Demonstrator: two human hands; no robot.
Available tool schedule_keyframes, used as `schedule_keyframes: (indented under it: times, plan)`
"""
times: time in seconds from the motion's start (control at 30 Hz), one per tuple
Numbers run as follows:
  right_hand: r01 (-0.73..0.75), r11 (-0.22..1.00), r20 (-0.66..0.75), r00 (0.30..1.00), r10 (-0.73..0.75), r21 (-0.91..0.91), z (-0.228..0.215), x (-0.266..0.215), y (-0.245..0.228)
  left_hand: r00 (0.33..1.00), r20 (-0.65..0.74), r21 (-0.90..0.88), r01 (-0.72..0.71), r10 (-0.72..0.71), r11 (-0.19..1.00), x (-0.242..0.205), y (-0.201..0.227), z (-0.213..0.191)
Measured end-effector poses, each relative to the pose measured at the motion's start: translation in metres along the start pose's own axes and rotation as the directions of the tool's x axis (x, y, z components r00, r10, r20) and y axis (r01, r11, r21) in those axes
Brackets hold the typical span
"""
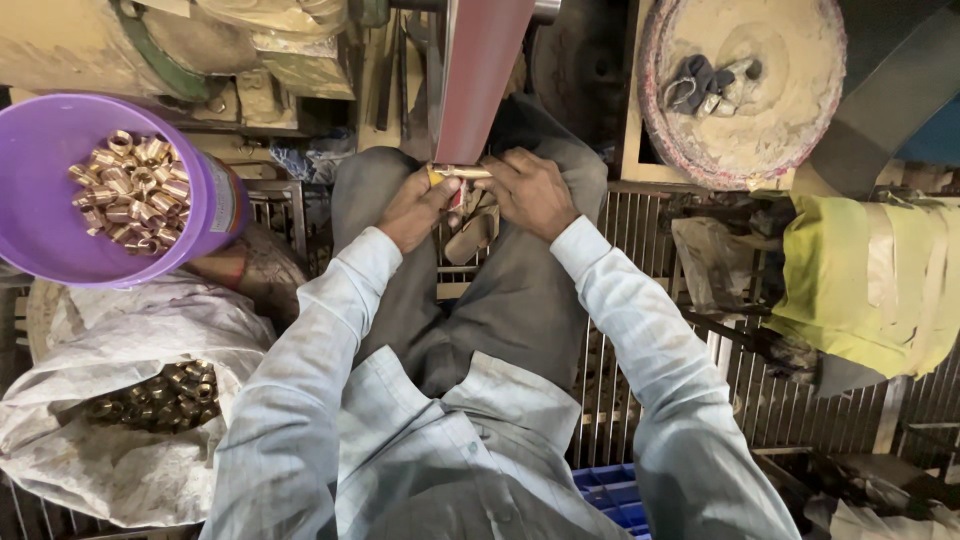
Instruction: The person sits on a metal grate floor and repeatedly picks up brass-colored metal parts from a white sack. They press each part against a vertical belt sander to polish it, then place the finished part into a purple bucket. The process is repeated continuously.
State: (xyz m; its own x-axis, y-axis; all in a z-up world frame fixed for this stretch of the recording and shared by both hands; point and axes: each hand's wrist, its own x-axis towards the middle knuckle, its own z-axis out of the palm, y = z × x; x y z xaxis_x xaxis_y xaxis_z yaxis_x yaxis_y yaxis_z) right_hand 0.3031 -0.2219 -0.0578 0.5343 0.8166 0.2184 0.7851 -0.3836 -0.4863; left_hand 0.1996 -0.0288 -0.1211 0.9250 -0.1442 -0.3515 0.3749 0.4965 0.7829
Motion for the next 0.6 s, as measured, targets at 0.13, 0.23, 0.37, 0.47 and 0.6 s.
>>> schedule_keyframes:
  times: [0.13, 0.23, 0.37, 0.47, 0.6]
  plan:
    - [-0.078, 0.995, 0.050, 0.996, 0.075, 0.060, 0.001, 0.003, 0.004, 0.998, -0.035, -0.002, 0.046, -0.046, 0.999, 0.002, -0.003, -0.001]
    - [-0.127, 0.985, 0.092, 0.989, 0.116, 0.121, 0.001, 0.004, 0.006, 0.999, -0.034, -0.026, 0.028, -0.029, 0.999, 0.003, -0.006, -0.002]
    - [-0.165, 0.970, 0.140, 0.980, 0.141, 0.176, 0.001, 0.006, 0.010, 0.999, -0.034, 0.000, 0.013, -0.013, 1.000, 0.004, -0.007, -0.002]
    - [-0.188, 0.961, 0.155, 0.975, 0.157, 0.204, 0.000, 0.008, 0.011, 1.000, -0.029, -0.007, 0.010, -0.010, 1.000, 0.004, -0.007, -0.002]
    - [-0.232, 0.931, 0.211, 0.962, 0.176, 0.282, -0.002, 0.012, 0.013, 1.000, -0.022, -0.016, -0.011, 0.010, 1.000, 0.005, -0.007, 0.000]
